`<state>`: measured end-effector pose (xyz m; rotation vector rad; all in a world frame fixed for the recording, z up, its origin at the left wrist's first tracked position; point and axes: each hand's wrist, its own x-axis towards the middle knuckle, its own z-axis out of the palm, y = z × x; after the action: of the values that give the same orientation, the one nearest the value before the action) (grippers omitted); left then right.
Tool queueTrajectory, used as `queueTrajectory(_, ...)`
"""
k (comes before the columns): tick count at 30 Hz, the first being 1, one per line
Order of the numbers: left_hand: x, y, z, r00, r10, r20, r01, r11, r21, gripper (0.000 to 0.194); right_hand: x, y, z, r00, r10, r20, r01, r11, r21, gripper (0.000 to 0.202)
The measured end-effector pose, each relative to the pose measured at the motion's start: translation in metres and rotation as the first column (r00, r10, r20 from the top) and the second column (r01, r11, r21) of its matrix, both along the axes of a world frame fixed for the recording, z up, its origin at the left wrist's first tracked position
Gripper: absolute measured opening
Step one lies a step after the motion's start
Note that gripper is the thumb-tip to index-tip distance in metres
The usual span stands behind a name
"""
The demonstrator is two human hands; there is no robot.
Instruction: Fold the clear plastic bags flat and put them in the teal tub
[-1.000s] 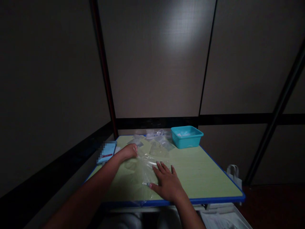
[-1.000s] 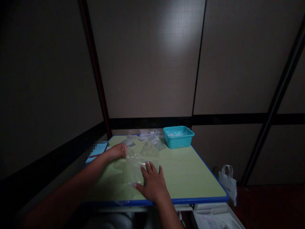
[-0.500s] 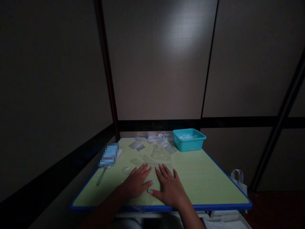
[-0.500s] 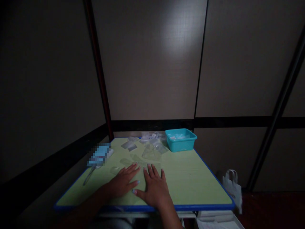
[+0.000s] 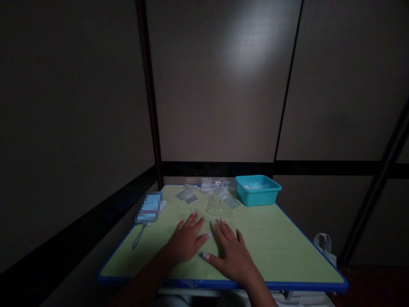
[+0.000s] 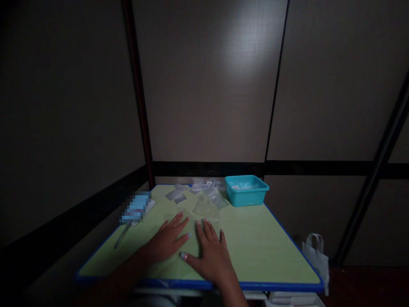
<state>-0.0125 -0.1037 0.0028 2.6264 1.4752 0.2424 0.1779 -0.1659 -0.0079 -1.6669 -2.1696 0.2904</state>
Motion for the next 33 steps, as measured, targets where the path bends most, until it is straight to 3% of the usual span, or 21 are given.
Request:
queueTrajectory(3,0.026,-0.006,0.004,0.978,-0.203,0.041,0.204,0.978,-0.032,0.057,0.004,0.001,0.001,0.990,-0.113,-0.079,0.117,0.991,0.057,0.069)
queueTrajectory(5,0.035,-0.001,0.003,0.975,-0.220,0.036,0.222,0.974,-0.055,0.057,0.004,0.002,0.001,0.981,-0.181,-0.075,0.186,0.980,0.065,0.062)
queueTrajectory(8,0.034,0.016,-0.005,0.990,-0.143,0.012,0.143,0.986,-0.085,0.057,0.001,0.003,-0.002,0.986,-0.164,0.001,0.164,0.986,0.040,0.062)
queueTrajectory(13,0.008,0.045,-0.016,1.000,0.000,-0.015,-0.001,0.997,-0.078,0.064,-0.003,0.005,-0.009,0.991,-0.093,0.096,0.091,0.995,0.029,0.069)
queueTrajectory(20,-0.009,0.061,-0.019,0.995,0.086,-0.041,-0.088,0.994,-0.059,0.073,0.000,0.005,-0.012,0.993,-0.074,0.091,0.070,0.996,0.049,0.074)
queueTrajectory(25,-0.007,0.057,-0.019,0.993,0.110,-0.035,-0.111,0.993,-0.037,0.078,-0.001,0.001,-0.006,0.985,-0.158,0.067,0.153,0.985,0.081,0.066)
queueTrajectory(29,0.002,0.040,-0.022,0.995,0.097,-0.029,-0.098,0.995,-0.028,0.081,0.000,0.001,-0.003,0.963,-0.270,0.014,0.267,0.957,0.115,0.060)
queueTrajectory(33,0.017,0.026,-0.025,0.995,0.104,-0.014,-0.104,0.995,0.001,0.075,0.000,0.002,-0.004,0.980,-0.200,0.022,0.197,0.976,0.098,0.061)
